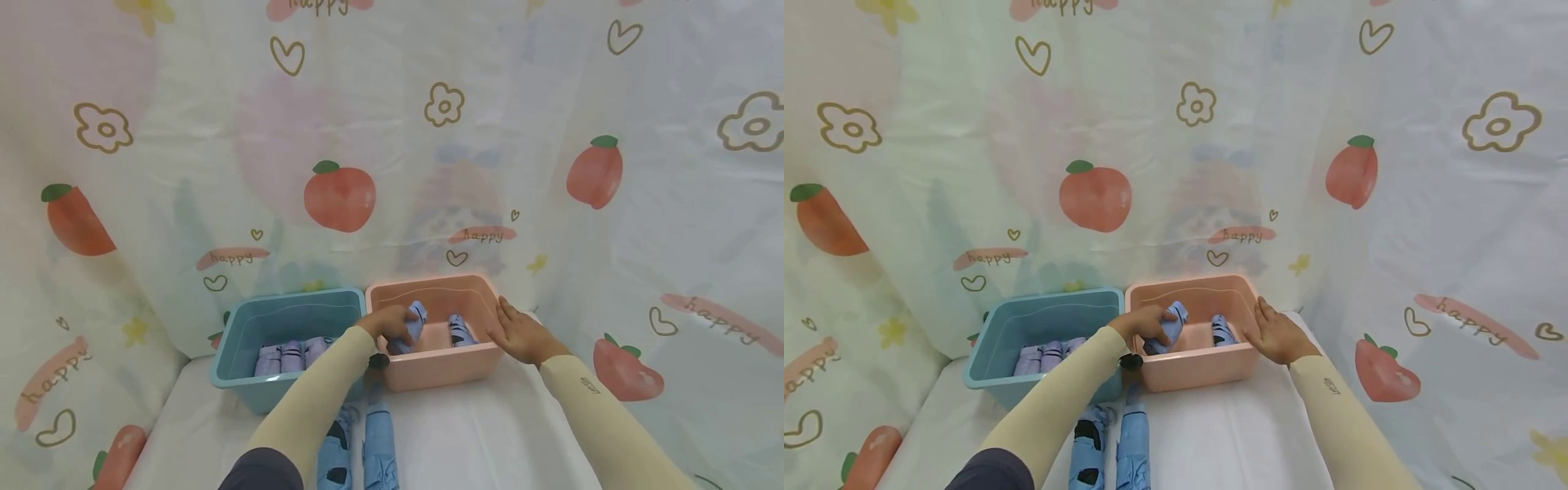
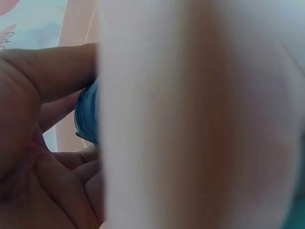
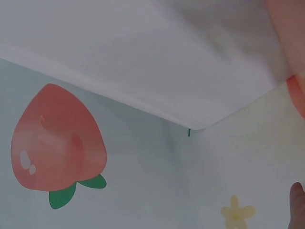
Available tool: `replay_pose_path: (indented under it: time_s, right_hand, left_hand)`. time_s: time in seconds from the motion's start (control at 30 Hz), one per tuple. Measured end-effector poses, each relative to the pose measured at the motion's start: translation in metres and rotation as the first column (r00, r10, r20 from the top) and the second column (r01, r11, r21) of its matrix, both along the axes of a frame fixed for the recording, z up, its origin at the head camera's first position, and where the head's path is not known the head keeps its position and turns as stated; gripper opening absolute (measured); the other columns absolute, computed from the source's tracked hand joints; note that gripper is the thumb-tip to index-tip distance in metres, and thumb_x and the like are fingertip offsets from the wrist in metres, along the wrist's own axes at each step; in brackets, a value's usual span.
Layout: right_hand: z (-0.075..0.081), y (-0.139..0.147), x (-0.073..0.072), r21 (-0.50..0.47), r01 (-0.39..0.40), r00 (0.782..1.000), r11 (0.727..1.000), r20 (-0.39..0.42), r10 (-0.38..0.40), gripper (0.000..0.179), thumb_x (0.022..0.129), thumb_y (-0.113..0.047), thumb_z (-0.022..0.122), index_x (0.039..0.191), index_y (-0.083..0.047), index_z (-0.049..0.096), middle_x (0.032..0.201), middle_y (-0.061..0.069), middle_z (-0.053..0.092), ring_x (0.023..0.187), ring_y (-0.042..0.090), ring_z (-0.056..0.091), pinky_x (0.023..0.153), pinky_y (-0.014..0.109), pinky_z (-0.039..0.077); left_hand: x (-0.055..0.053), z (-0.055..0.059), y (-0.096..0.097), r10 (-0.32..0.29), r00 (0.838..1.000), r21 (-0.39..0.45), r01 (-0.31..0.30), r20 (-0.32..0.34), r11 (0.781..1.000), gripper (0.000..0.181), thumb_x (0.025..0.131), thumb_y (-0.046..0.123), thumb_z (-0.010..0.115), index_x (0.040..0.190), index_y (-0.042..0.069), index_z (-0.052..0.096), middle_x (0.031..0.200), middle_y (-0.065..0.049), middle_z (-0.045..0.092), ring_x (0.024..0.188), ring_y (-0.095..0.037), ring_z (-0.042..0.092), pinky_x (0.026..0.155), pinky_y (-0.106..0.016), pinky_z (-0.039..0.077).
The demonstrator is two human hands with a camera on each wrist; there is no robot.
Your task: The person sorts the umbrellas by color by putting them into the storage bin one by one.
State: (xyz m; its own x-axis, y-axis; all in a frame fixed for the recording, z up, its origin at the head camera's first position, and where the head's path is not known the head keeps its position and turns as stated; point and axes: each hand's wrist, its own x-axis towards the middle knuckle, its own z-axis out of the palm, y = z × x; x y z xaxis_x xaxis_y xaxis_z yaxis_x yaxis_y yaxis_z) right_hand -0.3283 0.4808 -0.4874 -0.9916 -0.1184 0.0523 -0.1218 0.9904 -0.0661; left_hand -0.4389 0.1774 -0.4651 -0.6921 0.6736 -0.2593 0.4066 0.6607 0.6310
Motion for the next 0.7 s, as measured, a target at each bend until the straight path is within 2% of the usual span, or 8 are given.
replay_pose_path:
  time_s: [0.17, 0.37, 0.5, 0.6, 0.7]
  right_hand:
    - [-0.002, -0.002, 0.000, 0.008, 0.021, 1.000, 1.000, 0.018, -0.021, 0.089, 0.084, -0.067, 0.018, 0.141, 0.000, 0.009, 0.148, 0.014, 0.004, 0.129, 0.036, 0.017, 0.100, 0.050, 0.020]
    - [-0.001, -0.004, 0.001, 0.004, 0.021, 1.000, 1.000, 0.010, -0.021, 0.088, 0.085, -0.067, 0.018, 0.141, 0.001, 0.011, 0.147, 0.014, 0.005, 0.129, 0.037, 0.018, 0.100, 0.051, 0.020]
    - [-0.002, -0.002, 0.000, 0.017, 0.011, 1.000, 1.000, 0.000, -0.011, 0.088, 0.085, -0.066, 0.017, 0.141, 0.002, 0.011, 0.147, 0.015, 0.005, 0.129, 0.037, 0.019, 0.100, 0.050, 0.021]
    - [-0.003, -0.001, -0.001, 0.021, 0.006, 1.000, 1.000, -0.009, -0.005, 0.088, 0.085, -0.066, 0.017, 0.140, 0.003, 0.012, 0.147, 0.016, 0.006, 0.128, 0.037, 0.019, 0.100, 0.050, 0.021]
    - [-0.002, 0.000, -0.002, 0.019, 0.003, 1.000, 1.000, -0.016, -0.003, 0.088, 0.086, -0.065, 0.018, 0.140, 0.004, 0.014, 0.146, 0.017, 0.007, 0.128, 0.038, 0.020, 0.099, 0.051, 0.022]
  left_hand:
    - [0.000, -0.008, 0.003, -0.005, 1.000, -0.036, 0.005, 0.001, 0.999, 0.060, 0.072, 0.018, 0.074, 0.128, 0.017, 0.051, 0.109, -0.004, 0.052, 0.081, -0.017, 0.052, 0.061, -0.027, 0.048]
    - [0.002, -0.014, 0.006, 0.043, 0.998, -0.073, -0.040, 0.040, 0.997, 0.060, 0.071, 0.019, 0.075, 0.127, 0.020, 0.052, 0.111, -0.002, 0.052, 0.083, -0.018, 0.051, 0.064, -0.028, 0.047]
    - [0.002, -0.018, 0.008, 0.069, 0.996, -0.085, -0.065, 0.053, 0.994, 0.058, 0.069, 0.021, 0.076, 0.123, 0.024, 0.056, 0.117, 0.000, 0.052, 0.089, -0.018, 0.048, 0.074, -0.033, 0.044]
    - [0.003, -0.018, 0.009, 0.084, 0.995, -0.090, -0.078, 0.063, 0.993, 0.055, 0.070, 0.021, 0.076, 0.122, 0.025, 0.057, 0.118, 0.001, 0.051, 0.091, -0.018, 0.047, 0.077, -0.035, 0.042]
    - [0.004, -0.015, 0.010, 0.087, 0.994, -0.093, -0.081, 0.065, 0.992, 0.055, 0.071, 0.019, 0.075, 0.122, 0.023, 0.056, 0.118, 0.002, 0.051, 0.090, -0.018, 0.047, 0.073, -0.033, 0.043]
